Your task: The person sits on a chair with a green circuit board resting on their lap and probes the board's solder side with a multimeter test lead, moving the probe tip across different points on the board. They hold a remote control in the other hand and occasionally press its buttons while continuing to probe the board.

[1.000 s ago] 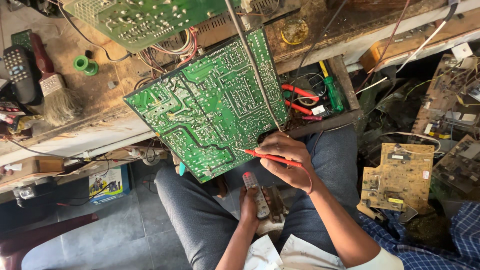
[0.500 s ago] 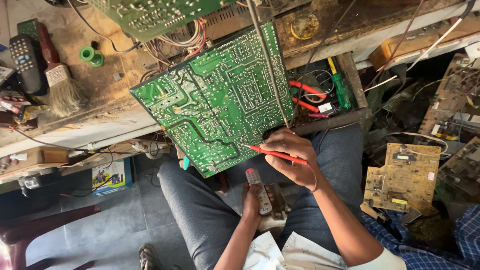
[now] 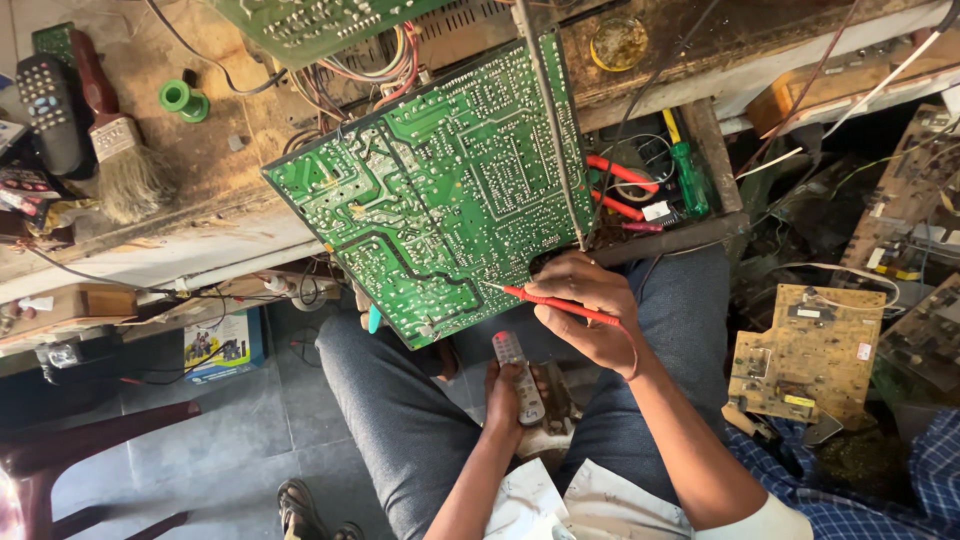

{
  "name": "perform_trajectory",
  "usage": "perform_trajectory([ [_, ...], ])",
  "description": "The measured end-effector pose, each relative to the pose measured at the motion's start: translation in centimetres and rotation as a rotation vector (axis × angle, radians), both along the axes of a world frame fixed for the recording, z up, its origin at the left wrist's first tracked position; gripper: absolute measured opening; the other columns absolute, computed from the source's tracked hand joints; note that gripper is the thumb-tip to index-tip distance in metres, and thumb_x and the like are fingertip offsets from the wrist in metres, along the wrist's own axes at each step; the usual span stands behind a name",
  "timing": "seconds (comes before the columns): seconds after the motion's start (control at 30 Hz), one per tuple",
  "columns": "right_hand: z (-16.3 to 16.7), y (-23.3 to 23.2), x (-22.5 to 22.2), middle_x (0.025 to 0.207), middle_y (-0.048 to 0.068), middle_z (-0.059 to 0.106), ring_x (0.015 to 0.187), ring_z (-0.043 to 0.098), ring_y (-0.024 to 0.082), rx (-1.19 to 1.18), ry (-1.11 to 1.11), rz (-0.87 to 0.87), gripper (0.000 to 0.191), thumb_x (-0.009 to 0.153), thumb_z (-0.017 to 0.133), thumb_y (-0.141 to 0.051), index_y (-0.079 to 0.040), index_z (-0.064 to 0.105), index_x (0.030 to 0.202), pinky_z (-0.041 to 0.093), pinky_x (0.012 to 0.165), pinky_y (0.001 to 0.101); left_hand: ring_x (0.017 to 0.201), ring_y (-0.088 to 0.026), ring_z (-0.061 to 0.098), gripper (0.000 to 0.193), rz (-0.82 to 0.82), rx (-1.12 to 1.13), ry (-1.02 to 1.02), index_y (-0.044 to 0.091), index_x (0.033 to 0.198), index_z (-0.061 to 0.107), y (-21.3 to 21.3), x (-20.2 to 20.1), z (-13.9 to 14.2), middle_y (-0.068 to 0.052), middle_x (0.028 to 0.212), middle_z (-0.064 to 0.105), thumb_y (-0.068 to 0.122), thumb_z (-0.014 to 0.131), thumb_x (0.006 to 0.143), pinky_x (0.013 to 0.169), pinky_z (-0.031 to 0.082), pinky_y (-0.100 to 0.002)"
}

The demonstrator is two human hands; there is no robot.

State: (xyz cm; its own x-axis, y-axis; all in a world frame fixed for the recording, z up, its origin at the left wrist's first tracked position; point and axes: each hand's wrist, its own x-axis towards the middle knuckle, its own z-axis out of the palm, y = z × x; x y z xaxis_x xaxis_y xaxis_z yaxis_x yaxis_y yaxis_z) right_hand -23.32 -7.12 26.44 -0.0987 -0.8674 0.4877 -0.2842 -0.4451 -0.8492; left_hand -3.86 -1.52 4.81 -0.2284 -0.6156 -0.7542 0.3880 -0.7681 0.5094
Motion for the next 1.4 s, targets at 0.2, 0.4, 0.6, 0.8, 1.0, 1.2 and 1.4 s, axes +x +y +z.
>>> perform_trajectory([
  [0.2, -0.3, 0.1, 0.0, 0.103, 0.01, 0.074, 0.099, 0.07, 0.024, 0.006, 0.003, -0.009, 0.021, 0.088, 0.077, -0.008, -0.003, 0.077, 0.108, 0.056, 0.091, 0.0355, 0.059, -0.024, 0.065, 0.024, -0.002, -0.001, 0.011, 0.008, 0.112, 0.048, -0.1, 0.0, -0.1, -0.012, 0.078, 0.063, 0.01, 0.048, 0.088, 0.052, 0.058, -0.037],
  [0.4, -0.6, 0.1, 0.1, 0.105, 0.01, 0.074, 0.103, 0.071, 0.024, -0.005, -0.026, -0.01, 0.02, 0.089, 0.077, -0.005, -0.003, 0.077, 0.108, 0.058, 0.093, 0.0357, 0.061, -0.023, 0.066, 0.023, -0.014, 0.012, -0.015, 0.008, 0.113, 0.048, -0.1, 0.1, 0.2, -0.012, 0.079, 0.064, 0.01, 0.049, 0.089, 0.054, 0.059, -0.037],
  [0.6, -0.6, 0.1, 0.2, 0.105, 0.01, 0.074, 0.102, 0.071, 0.023, -0.011, -0.026, -0.013, 0.02, 0.089, 0.077, -0.006, -0.003, 0.076, 0.108, 0.057, 0.093, 0.0355, 0.06, -0.023, 0.065, 0.022, -0.014, 0.011, -0.02, 0.01, 0.112, 0.047, -0.2, 0.0, 0.3, -0.011, 0.079, 0.063, 0.011, 0.05, 0.089, 0.053, 0.058, -0.037],
  [0.8, -0.5, 0.0, 0.0, 0.105, 0.01, 0.074, 0.1, 0.07, 0.024, -0.007, -0.009, 0.005, 0.021, 0.089, 0.074, -0.007, -0.003, 0.076, 0.109, 0.055, 0.094, 0.0361, 0.06, -0.023, 0.065, 0.022, 0.001, 0.003, 0.015, 0.01, 0.111, 0.047, 0.0, 0.2, 0.3, -0.012, 0.08, 0.063, 0.01, 0.05, 0.089, 0.054, 0.058, -0.036],
  [1.0, -0.7, 0.0, 0.3, 0.106, 0.01, 0.074, 0.101, 0.069, 0.024, -0.012, -0.023, -0.008, 0.021, 0.089, 0.076, -0.006, -0.004, 0.076, 0.109, 0.056, 0.094, 0.0356, 0.06, -0.024, 0.065, 0.021, 0.009, -0.006, 0.043, 0.01, 0.109, 0.048, 0.1, 0.3, -0.6, -0.012, 0.079, 0.063, 0.011, 0.05, 0.088, 0.053, 0.058, -0.037],
  [1.2, -0.8, 0.0, 0.4, 0.108, 0.01, 0.073, 0.103, 0.07, 0.024, 0.003, -0.012, -0.006, 0.023, 0.089, 0.076, -0.005, -0.003, 0.076, 0.112, 0.055, 0.096, 0.0361, 0.06, -0.025, 0.067, 0.02, -0.003, -0.013, -0.003, 0.009, 0.108, 0.048, 0.0, 0.4, -1.0, -0.012, 0.079, 0.063, 0.011, 0.052, 0.089, 0.053, 0.059, -0.038],
  [1.4, -0.8, 0.0, 0.4, 0.106, 0.011, 0.073, 0.1, 0.069, 0.023, 0.008, -0.052, 0.02, 0.023, 0.089, 0.075, -0.005, -0.002, 0.076, 0.111, 0.055, 0.093, 0.0343, 0.061, -0.024, 0.067, 0.02, -0.021, 0.013, -0.042, 0.01, 0.109, 0.049, -0.1, 0.5, -0.3, -0.012, 0.081, 0.064, 0.012, 0.052, 0.089, 0.054, 0.059, -0.038],
])
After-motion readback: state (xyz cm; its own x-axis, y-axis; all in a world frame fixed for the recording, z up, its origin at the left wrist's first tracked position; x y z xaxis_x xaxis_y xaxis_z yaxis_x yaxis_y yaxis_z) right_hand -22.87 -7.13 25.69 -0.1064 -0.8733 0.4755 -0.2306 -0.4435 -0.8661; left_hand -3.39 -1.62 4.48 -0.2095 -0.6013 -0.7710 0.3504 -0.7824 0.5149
